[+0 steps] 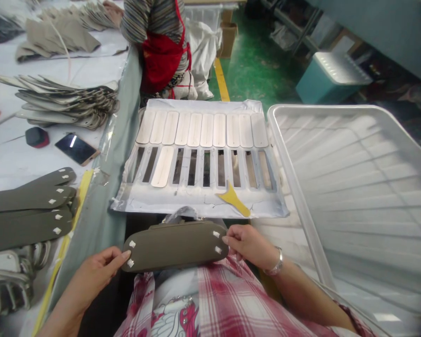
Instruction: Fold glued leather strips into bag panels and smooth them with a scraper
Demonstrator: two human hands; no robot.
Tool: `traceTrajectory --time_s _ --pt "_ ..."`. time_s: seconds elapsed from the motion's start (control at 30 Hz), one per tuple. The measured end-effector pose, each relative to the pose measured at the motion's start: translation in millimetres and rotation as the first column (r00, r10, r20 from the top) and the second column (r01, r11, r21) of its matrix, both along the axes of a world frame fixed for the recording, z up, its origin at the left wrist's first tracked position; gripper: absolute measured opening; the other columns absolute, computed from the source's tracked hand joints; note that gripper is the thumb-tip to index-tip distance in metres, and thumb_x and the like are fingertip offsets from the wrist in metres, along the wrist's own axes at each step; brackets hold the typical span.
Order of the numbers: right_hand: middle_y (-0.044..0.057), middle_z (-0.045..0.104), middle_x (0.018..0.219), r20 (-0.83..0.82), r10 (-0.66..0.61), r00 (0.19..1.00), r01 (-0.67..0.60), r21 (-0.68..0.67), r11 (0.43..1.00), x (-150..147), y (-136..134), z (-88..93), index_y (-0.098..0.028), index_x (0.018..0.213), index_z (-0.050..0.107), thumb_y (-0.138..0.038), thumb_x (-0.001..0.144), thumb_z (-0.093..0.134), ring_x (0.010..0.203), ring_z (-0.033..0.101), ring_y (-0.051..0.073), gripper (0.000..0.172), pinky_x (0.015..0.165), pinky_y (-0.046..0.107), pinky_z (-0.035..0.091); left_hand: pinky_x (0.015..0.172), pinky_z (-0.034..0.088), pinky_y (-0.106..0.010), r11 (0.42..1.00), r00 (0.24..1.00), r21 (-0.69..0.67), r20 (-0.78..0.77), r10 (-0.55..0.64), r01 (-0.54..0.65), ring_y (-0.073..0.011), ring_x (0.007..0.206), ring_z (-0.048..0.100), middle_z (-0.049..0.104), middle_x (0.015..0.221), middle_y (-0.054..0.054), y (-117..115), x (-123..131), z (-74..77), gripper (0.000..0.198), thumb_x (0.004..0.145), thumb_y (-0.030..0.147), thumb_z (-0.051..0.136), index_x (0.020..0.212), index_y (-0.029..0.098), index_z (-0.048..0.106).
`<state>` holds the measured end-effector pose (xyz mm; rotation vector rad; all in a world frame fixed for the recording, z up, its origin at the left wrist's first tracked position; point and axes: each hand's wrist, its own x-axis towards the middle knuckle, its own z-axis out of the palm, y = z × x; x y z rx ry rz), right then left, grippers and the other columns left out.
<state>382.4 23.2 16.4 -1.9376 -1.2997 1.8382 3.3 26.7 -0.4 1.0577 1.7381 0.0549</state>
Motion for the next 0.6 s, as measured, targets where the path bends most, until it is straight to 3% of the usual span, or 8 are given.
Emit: traceTrajectory --time_s 0.07,0.13,0.2,0.27,0.33,0.37,0.43,0.6 --pt "-0.001 0.059 0.056 0.006 0.018 1.000 -0.018 0.007 1.000 1.4 -0.2 -1.7 -0.015 0.072 0.052 -0.031 0.081 0.052 0.042 0.052 0.008 0.019 0.039 0.016 0.038 0.052 0.036 -0.024 0.977 0.962 0.093 -0.216 -0.168 0.191 -0.0133 0.053 0.045 0.045 0.058 0.002 5.8 1.3 10.5 0.056 0.069 0.073 0.049 0.074 0.018 0.049" --pt "-0.001 0.059 0.056 0.009 0.031 0.999 -0.032 0.009 0.999 2.0 0.2 -2.0 -0.015 0.071 0.052 -0.033 0.081 0.051 0.042 0.053 0.008 0.020 0.040 0.017 0.037 0.072 0.044 -0.034 0.873 0.866 0.278 -0.427 -0.261 0.401 -0.0224 0.077 0.056 0.057 0.082 -0.004 11.4 15.3 22.0 0.057 0.071 0.069 0.051 0.093 0.017 0.055" --pt "-0.001 0.059 0.056 0.007 0.043 0.999 -0.043 0.017 0.999 2.2 1.1 -1.1 -0.015 0.070 0.052 -0.034 0.082 0.051 0.042 0.054 0.009 0.022 0.040 0.017 0.037 0.093 0.039 -0.041 0.644 0.789 0.485 -0.513 -0.337 0.591 -0.0281 0.106 0.051 0.054 0.114 -0.011 15.8 45.6 29.3 0.068 0.073 0.065 0.055 0.120 0.016 0.047" --pt "0.000 0.059 0.056 0.019 0.062 0.998 -0.063 0.036 0.997 2.6 2.1 -0.1 -0.015 0.070 0.052 -0.036 0.082 0.051 0.043 0.054 0.009 0.024 0.041 0.018 0.038 0.106 0.029 -0.041 0.379 0.692 0.591 -0.498 -0.523 0.712 -0.0275 0.124 0.038 0.042 0.135 -0.012 18.6 88.4 28.7 0.079 0.073 0.060 0.058 0.135 0.016 0.035" --pt "-0.001 0.059 0.055 0.039 0.087 0.995 -0.089 0.062 0.994 3.3 2.6 0.1 -0.016 0.069 0.052 -0.037 0.082 0.051 0.043 0.055 0.009 0.025 0.043 0.018 0.038 0.110 0.021 -0.043 0.206 0.562 0.618 -0.462 -0.686 0.759 -0.0278 0.130 0.032 0.038 0.140 -0.013 19.9 133.1 21.3 0.092 0.067 0.063 0.064 0.139 0.014 0.030" --pt "-0.001 0.059 0.054 0.047 0.098 0.994 -0.102 0.075 0.992 3.7 2.5 -0.2 -0.016 0.068 0.052 -0.037 0.082 0.051 0.043 0.055 0.009 0.025 0.043 0.018 0.039 0.111 0.020 -0.045 0.173 0.511 0.608 -0.443 -0.737 0.775 -0.0283 0.130 0.031 0.038 0.140 -0.014 20.1 152.6 16.4 0.096 0.065 0.063 0.067 0.138 0.013 0.031" --pt "-0.001 0.059 0.054 0.049 0.110 0.993 -0.115 0.098 0.989 4.2 1.9 -1.1 -0.016 0.068 0.051 -0.036 0.081 0.051 0.042 0.055 0.009 0.025 0.044 0.019 0.038 0.110 0.020 -0.047 0.176 0.468 0.578 -0.407 -0.785 0.797 -0.0288 0.128 0.034 0.040 0.139 -0.015 20.0 180.9 7.4 0.097 0.062 0.060 0.070 0.136 0.010 0.033" --pt "-0.001 0.059 0.053 0.028 0.110 0.994 -0.113 0.116 0.987 3.9 0.1 -2.0 -0.016 0.066 0.049 -0.035 0.082 0.049 0.042 0.055 0.010 0.025 0.044 0.020 0.038 0.106 0.023 -0.047 0.270 0.545 0.587 -0.360 -0.757 0.763 -0.0273 0.121 0.042 0.048 0.130 -0.015 17.8 197.3 0.1 0.083 0.062 0.047 0.073 0.128 0.008 0.041"
